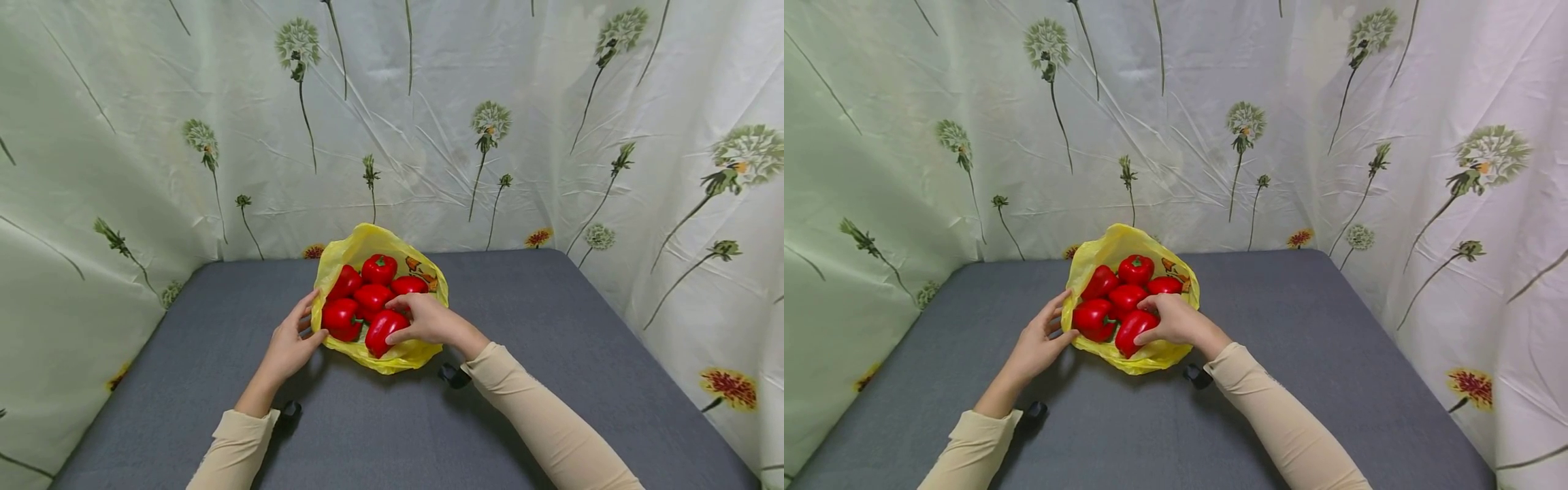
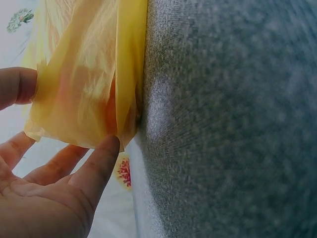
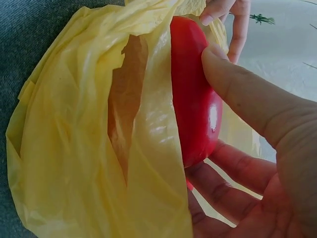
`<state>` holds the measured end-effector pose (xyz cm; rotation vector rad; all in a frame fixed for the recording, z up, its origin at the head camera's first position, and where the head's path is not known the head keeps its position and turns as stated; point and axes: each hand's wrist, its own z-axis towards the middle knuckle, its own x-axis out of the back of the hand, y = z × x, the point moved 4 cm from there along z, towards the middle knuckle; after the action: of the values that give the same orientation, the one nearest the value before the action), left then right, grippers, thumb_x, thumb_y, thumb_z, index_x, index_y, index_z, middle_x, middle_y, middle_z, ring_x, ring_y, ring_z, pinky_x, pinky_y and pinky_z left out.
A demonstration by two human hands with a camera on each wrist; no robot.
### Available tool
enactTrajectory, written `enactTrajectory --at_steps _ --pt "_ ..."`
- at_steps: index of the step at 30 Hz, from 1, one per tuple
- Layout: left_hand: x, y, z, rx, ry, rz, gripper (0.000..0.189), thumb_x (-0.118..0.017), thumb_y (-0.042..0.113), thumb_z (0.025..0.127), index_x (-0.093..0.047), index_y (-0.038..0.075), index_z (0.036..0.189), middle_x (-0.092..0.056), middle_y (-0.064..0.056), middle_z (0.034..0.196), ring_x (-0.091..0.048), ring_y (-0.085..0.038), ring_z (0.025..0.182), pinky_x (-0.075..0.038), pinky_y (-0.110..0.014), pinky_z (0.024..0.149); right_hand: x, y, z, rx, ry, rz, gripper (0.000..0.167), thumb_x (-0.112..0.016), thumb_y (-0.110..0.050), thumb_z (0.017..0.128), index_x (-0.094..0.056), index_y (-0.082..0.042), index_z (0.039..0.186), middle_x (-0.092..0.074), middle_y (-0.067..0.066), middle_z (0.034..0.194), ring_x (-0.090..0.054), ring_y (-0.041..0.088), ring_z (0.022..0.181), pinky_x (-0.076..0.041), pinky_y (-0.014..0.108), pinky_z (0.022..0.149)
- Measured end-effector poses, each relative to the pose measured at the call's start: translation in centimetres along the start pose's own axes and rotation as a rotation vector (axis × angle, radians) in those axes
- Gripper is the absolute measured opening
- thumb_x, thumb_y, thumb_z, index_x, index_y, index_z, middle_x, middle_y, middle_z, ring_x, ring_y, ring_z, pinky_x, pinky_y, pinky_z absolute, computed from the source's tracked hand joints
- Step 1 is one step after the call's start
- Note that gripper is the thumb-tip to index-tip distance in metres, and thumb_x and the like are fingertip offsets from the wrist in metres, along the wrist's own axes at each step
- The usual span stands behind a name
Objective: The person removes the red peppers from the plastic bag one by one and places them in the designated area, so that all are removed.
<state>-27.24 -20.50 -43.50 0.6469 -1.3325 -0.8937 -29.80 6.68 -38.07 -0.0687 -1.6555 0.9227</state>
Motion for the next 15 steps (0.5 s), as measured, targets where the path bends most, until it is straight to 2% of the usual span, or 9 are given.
enactTrajectory --at_steps 7,15 --pt "0.1 0.0 -0.1 0.006 -0.003 -0.003 0.079 -0.07 0.009 0.102 -0.032 0.02 0.17 -0.044 -0.03 0.163 -0.056 -0.052 0.142 -0.053 -0.063 0.111 0.6 0.1 -0.1 0.011 0.012 -0.008 0.064 -0.093 -0.029 0.086 -0.07 -0.003 0.139 -0.073 0.01 0.137 -0.066 0.027 0.125 -0.057 0.044 0.109" --pt "0.0 0.1 -0.2 0.009 -0.002 -0.006 0.079 -0.07 0.009 0.102 -0.031 0.019 0.171 -0.045 -0.03 0.162 -0.055 -0.053 0.143 -0.053 -0.063 0.112 1.6 0.0 -0.4 0.022 0.035 0.024 0.064 -0.093 -0.028 0.086 -0.069 -0.003 0.14 -0.075 0.011 0.134 -0.069 0.025 0.12 -0.059 0.041 0.105"
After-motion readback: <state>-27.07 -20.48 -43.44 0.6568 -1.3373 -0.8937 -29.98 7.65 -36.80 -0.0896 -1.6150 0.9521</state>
